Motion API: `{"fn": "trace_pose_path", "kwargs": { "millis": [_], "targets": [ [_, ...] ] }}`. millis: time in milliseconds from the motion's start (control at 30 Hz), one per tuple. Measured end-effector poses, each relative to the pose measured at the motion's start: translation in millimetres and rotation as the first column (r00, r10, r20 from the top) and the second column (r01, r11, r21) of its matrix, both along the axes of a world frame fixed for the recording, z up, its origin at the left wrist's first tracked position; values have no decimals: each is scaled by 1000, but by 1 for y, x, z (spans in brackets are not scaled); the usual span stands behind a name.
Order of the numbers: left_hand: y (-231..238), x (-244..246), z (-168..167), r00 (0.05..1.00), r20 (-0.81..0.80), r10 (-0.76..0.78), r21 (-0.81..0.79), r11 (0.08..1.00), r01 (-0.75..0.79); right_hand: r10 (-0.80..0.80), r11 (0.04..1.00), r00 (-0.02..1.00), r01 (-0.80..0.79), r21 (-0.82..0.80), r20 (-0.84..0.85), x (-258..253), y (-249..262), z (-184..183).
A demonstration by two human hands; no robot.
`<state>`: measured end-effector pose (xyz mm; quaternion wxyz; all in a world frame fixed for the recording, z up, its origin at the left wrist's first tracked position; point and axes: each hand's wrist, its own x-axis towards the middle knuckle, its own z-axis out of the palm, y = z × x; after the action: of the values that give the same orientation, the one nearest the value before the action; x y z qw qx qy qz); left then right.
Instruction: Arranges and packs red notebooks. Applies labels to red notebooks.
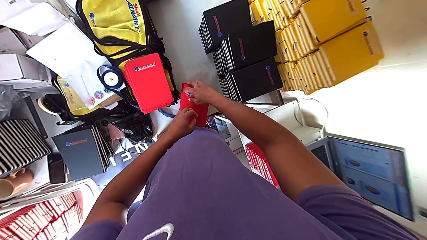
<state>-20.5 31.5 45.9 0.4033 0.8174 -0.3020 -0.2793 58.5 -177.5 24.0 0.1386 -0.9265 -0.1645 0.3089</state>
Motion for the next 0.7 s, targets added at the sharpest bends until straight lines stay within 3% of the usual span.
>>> {"fn": "trace_pose_path", "kwargs": {
  "millis": [700],
  "targets": [
    [6, 31, -19, 993, -75, 88, 142, 987, -76, 39, 999, 999, -39, 8, -26, 8, -1, -1]
  ]
}}
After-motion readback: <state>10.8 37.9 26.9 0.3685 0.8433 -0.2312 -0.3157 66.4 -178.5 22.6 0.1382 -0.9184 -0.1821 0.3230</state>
